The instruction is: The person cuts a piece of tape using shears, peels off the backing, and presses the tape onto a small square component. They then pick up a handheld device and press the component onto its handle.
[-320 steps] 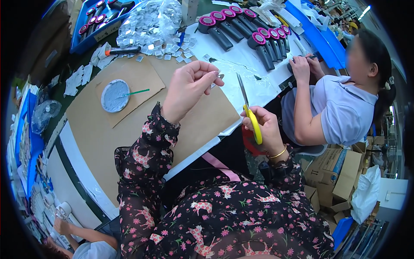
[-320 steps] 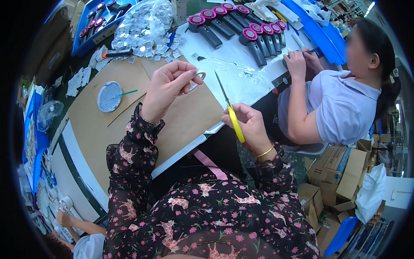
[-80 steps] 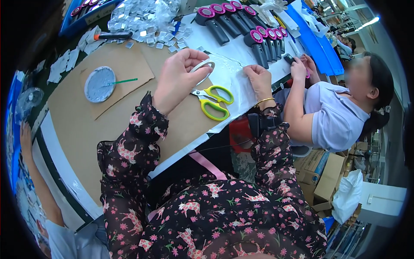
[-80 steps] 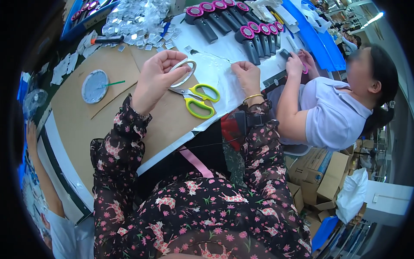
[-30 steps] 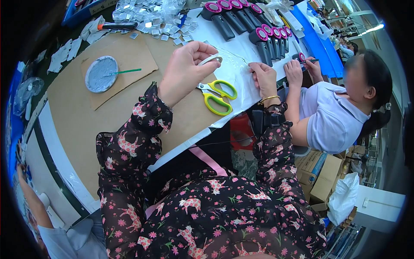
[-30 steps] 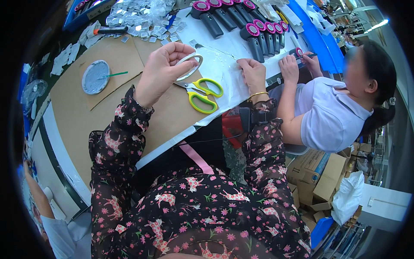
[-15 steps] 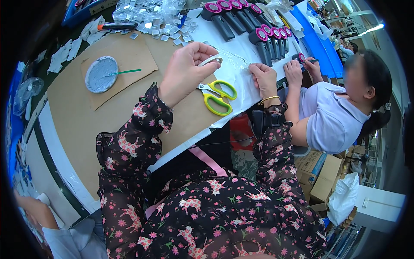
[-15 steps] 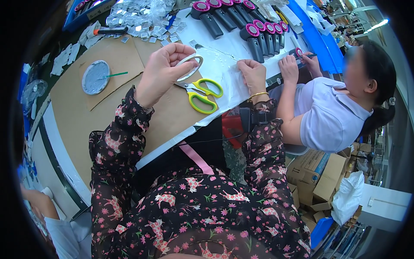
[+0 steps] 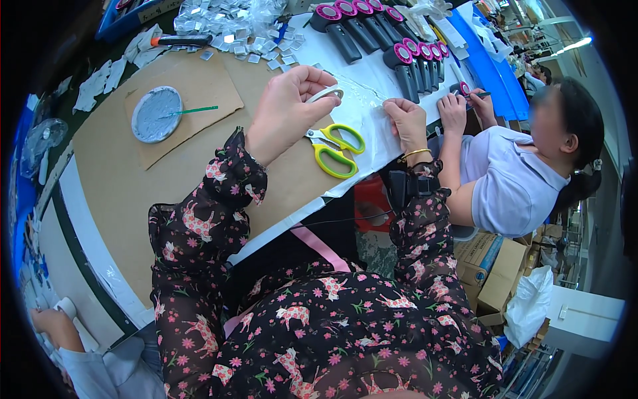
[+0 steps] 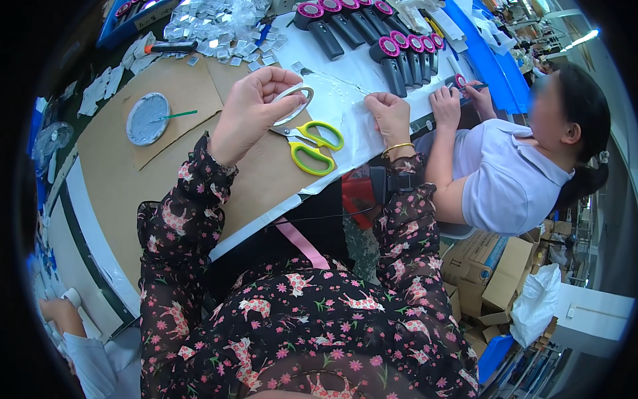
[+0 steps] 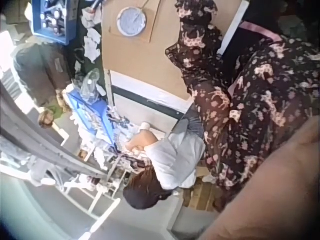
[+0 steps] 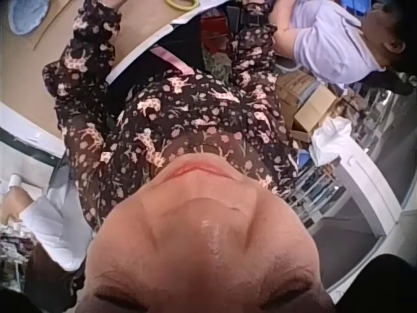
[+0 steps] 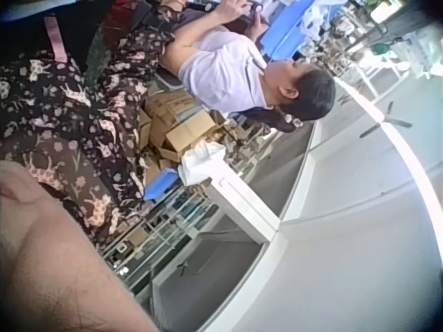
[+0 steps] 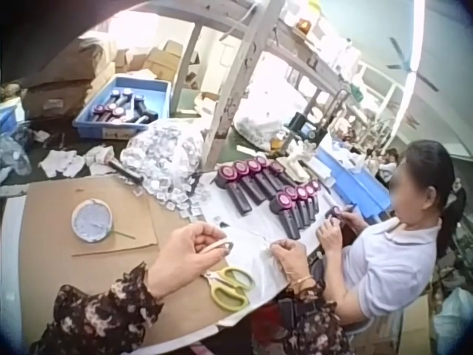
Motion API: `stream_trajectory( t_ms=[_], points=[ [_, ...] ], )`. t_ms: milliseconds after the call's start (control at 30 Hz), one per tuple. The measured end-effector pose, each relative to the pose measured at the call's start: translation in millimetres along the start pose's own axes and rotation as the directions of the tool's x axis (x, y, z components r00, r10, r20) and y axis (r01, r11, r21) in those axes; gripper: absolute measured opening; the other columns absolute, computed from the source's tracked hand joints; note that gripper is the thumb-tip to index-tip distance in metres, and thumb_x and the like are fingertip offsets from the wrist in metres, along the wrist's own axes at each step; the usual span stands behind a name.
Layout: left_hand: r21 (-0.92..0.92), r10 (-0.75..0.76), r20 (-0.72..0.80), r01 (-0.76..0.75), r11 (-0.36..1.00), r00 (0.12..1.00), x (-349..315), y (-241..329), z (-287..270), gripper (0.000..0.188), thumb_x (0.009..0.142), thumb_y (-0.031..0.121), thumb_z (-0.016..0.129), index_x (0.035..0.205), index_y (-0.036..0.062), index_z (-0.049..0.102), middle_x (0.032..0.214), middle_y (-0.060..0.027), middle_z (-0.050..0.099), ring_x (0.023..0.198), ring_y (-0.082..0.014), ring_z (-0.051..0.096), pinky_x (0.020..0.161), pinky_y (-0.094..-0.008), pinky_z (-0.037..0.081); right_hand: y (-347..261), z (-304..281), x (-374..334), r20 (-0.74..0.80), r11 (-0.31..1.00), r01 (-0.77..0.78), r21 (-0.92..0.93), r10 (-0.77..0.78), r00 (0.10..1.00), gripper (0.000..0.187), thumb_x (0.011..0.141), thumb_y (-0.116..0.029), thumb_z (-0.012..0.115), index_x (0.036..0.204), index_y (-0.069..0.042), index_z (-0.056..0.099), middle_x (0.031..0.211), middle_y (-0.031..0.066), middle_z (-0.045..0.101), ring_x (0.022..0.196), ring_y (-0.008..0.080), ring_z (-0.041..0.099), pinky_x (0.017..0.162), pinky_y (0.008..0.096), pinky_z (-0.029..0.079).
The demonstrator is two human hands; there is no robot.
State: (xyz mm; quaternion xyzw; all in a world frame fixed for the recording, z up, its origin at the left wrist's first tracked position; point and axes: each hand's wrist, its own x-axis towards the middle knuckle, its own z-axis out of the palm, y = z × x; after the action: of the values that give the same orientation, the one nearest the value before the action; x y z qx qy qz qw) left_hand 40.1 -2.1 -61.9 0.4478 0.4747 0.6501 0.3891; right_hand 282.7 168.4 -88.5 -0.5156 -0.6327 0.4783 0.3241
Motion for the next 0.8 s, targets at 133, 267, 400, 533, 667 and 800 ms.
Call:
stream_trajectory(
  t_ms=[133, 267, 400, 533, 667, 800],
  points=[
    [-0.005, 0.009, 0.001, -0.009, 1.000, 1.000, 0.7, -2.2, -0.1, 0.034, 0.086, 0.014, 0.077, 0.111, -0.0053, 0.066, 0.096, -0.0082, 0.073, 0.085, -0.0090, 0.064, 0.077, -0.0238, 0.052, 1.0, -0.5, 1.7, -0.003, 1.000, -0.006, 0.027, 0.006, 1.000, 0.019, 0.083, -0.014, 0.076, 0.094, 0.002, 0.074, 0.070, -0.0009, 0.064, 0.044, 0.0033, 0.046, 0.041, 0.0195, 0.034],
    [-0.003, 0.016, 0.002, -0.016, 1.000, 1.000, 0.8, -2.7, -0.3, 0.034, 0.086, 0.015, 0.077, 0.111, -0.0055, 0.066, 0.096, -0.0082, 0.072, 0.085, -0.0090, 0.064, 0.077, -0.0240, 0.052, 1.1, -0.9, 3.2, -0.005, 0.999, -0.021, 0.046, 0.021, 1.000, 0.017, 0.085, -0.014, 0.074, 0.093, 0.001, 0.073, 0.067, -0.0016, 0.062, 0.043, 0.0034, 0.044, 0.040, 0.0199, 0.034],
    [-0.005, 0.012, 0.005, -0.012, 1.000, 1.000, 0.6, -1.8, 0.2, 0.035, 0.086, 0.015, 0.077, 0.112, -0.0058, 0.066, 0.096, -0.0084, 0.072, 0.085, -0.0089, 0.064, 0.076, -0.0239, 0.053, 0.6, -0.6, 2.5, 0.004, 0.998, -0.007, 0.057, 0.006, 1.000, 0.015, 0.086, -0.012, 0.072, 0.094, 0.000, 0.073, 0.065, -0.0019, 0.060, 0.042, 0.0037, 0.044, 0.040, 0.0198, 0.034],
    [-0.011, 0.007, 0.010, -0.007, 1.000, 1.000, -0.4, -0.7, -0.1, 0.035, 0.086, 0.014, 0.076, 0.112, -0.0067, 0.066, 0.096, -0.0087, 0.072, 0.084, -0.0087, 0.064, 0.076, -0.0234, 0.052, 0.6, -0.6, 1.4, 0.013, 0.999, 0.028, 0.045, -0.029, 0.999, 0.014, 0.086, -0.010, 0.071, 0.096, -0.001, 0.073, 0.066, -0.0015, 0.061, 0.042, 0.0041, 0.045, 0.040, 0.0194, 0.034],
    [-0.016, 0.002, 0.016, -0.002, 1.000, 1.000, -1.7, 2.6, -0.7, 0.034, 0.087, 0.013, 0.076, 0.112, -0.0073, 0.065, 0.097, -0.0090, 0.072, 0.084, -0.0085, 0.064, 0.075, -0.0229, 0.052, 0.3, -1.2, -0.7, 0.017, 0.997, 0.015, 0.081, -0.016, 1.000, 0.013, 0.087, -0.008, 0.070, 0.097, -0.001, 0.072, 0.071, 0.0003, 0.063, 0.046, 0.0045, 0.049, 0.039, 0.0196, 0.035],
    [-0.023, 0.007, 0.018, -0.007, 1.000, 1.000, -2.1, 1.4, -1.1, 0.034, 0.087, 0.013, 0.076, 0.112, -0.0076, 0.064, 0.097, -0.0094, 0.072, 0.085, -0.0085, 0.065, 0.076, -0.0229, 0.053, 4.6, -2.7, -1.8, -0.024, 0.973, 0.041, 0.228, -0.036, 0.999, 0.015, 0.090, -0.007, 0.066, 0.102, 0.001, 0.071, 0.078, 0.0033, 0.065, 0.053, 0.0056, 0.054, 0.040, 0.0200, 0.037]
  ],
)
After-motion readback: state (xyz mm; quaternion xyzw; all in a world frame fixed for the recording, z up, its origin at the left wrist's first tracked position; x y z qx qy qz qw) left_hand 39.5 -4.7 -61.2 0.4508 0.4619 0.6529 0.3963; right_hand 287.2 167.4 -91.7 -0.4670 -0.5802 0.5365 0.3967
